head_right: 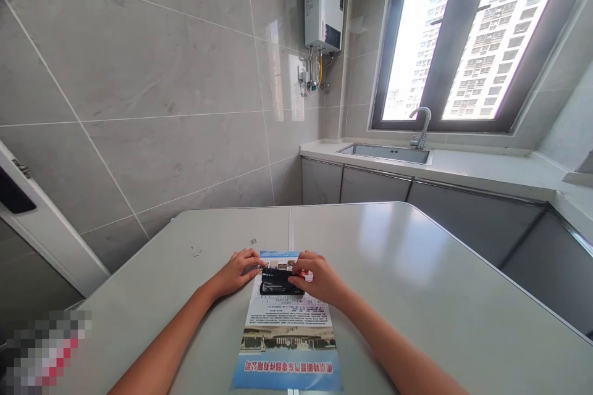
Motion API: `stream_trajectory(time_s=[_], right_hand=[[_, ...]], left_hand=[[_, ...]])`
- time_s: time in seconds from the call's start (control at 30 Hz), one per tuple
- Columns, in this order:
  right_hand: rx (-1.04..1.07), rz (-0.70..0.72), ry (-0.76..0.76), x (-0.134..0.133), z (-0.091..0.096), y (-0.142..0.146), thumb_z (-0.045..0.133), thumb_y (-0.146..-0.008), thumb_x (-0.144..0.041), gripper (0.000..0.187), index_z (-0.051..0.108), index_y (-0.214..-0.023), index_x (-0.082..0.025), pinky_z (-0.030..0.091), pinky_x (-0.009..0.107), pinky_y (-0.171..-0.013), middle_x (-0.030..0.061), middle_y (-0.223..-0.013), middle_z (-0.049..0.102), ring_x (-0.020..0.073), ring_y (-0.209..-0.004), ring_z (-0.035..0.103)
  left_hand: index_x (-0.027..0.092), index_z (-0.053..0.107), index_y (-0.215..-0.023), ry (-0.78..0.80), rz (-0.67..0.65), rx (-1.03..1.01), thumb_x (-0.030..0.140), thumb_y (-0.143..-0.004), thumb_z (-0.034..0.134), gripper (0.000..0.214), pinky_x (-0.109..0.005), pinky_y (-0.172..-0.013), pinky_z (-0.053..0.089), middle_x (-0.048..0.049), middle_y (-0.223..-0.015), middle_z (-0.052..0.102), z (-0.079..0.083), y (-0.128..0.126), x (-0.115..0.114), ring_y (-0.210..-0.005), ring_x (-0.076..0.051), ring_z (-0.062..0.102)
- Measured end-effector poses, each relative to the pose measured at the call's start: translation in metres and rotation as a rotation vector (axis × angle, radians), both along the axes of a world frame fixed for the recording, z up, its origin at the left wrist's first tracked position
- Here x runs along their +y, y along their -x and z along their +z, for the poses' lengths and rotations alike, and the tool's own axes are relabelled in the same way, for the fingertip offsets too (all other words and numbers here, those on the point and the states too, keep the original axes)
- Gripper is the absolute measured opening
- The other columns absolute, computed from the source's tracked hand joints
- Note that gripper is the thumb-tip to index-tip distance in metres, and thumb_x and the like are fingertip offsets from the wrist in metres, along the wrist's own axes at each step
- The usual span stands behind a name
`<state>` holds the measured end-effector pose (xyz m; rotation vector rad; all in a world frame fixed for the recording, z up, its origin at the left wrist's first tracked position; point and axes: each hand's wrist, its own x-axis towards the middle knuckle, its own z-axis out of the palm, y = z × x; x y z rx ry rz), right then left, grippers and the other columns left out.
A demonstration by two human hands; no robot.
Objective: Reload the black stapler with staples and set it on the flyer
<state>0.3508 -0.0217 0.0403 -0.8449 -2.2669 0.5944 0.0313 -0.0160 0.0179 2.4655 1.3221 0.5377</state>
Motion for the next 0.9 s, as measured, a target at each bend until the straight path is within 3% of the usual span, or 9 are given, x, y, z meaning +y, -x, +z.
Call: stream_trajectory(time_s=[0.07, 0.17, 0.33, 0.53, 0.73, 0.8, 0.9], right_hand=[[-0.028, -0.017, 0.051, 0.0, -0.001, 0.0, 0.074, -0.088, -0.039, 0.018, 0.071, -0.097, -0.023, 0.048, 0.034, -0.082, 0.0051, -0.095, 0.07, 0.0222, -0.091, 0.062], [-0.106, -0.027, 0.112, -0.002, -0.004, 0.002, 0.08, -0.08, -0.039, 0.04, 0.07, -0.117, -0.025, 0.049, 0.035, -0.083, 0.0058, -0.104, 0.072, 0.0236, -0.092, 0.063], [-0.155, -0.05, 0.085, -0.001, -0.01, 0.006, 0.076, -0.084, -0.033, 0.018, 0.077, -0.099, -0.023, 0.045, 0.033, -0.077, 0.0043, -0.087, 0.073, 0.0221, -0.081, 0.063], [-0.161, -0.117, 0.079, 0.007, -0.013, 0.001, 0.078, -0.083, -0.032, 0.022, 0.077, -0.102, -0.023, 0.045, 0.037, -0.086, 0.0035, -0.089, 0.075, 0.024, -0.085, 0.066], [-0.074, -0.055, 0.084, 0.015, -0.008, -0.011, 0.078, -0.084, -0.037, 0.034, 0.075, -0.116, -0.026, 0.047, 0.033, -0.08, 0.0047, -0.096, 0.074, 0.0223, -0.087, 0.064], [-0.009, -0.051, 0.04, 0.017, -0.004, -0.017, 0.067, -0.093, -0.038, 0.02, 0.077, -0.104, -0.024, 0.044, 0.031, -0.074, 0.0044, -0.085, 0.071, 0.0196, -0.08, 0.061], [0.022, -0.02, 0.011, 0.021, 0.001, -0.026, 0.056, -0.099, -0.035, 0.037, 0.069, -0.068, -0.02, 0.036, 0.029, -0.063, 0.0009, -0.062, 0.056, 0.0144, -0.061, 0.047]], left_hand=[[0.031, 0.071, -0.121, 0.005, -0.004, -0.001, 0.033, -0.102, 0.054, 0.026, -0.044, -0.105, 0.038, -0.0059, -0.122, 0.063, 0.001, 0.0, 0.0, -0.117, -0.025, 0.057], [0.032, 0.071, -0.12, 0.006, -0.004, 0.001, 0.031, -0.102, 0.055, 0.025, -0.043, -0.105, 0.038, -0.0053, -0.121, 0.063, 0.002, -0.001, -0.001, -0.117, -0.025, 0.057], [0.029, 0.072, -0.118, -0.002, -0.007, -0.013, 0.028, -0.1, 0.056, 0.024, -0.043, -0.104, 0.038, -0.006, -0.12, 0.063, 0.001, -0.001, -0.001, -0.116, -0.025, 0.058], [0.028, 0.072, -0.118, 0.009, 0.0, -0.016, 0.03, -0.101, 0.056, 0.024, -0.043, -0.104, 0.038, -0.0064, -0.119, 0.064, 0.0, 0.0, 0.0, -0.116, -0.025, 0.057], [0.029, 0.072, -0.119, 0.01, -0.004, -0.022, 0.032, -0.101, 0.055, 0.024, -0.043, -0.104, 0.039, -0.0065, -0.12, 0.064, 0.0, 0.0, 0.0, -0.116, -0.025, 0.058], [0.03, 0.072, -0.119, 0.014, 0.001, -0.019, 0.033, -0.102, 0.055, 0.024, -0.043, -0.104, 0.039, -0.0059, -0.12, 0.064, 0.001, 0.0, 0.0, -0.117, -0.025, 0.058], [0.031, 0.072, -0.119, 0.012, 0.006, -0.011, 0.032, -0.102, 0.055, 0.024, -0.042, -0.104, 0.039, -0.0053, -0.12, 0.064, 0.002, -0.001, -0.001, -0.117, -0.025, 0.058]])
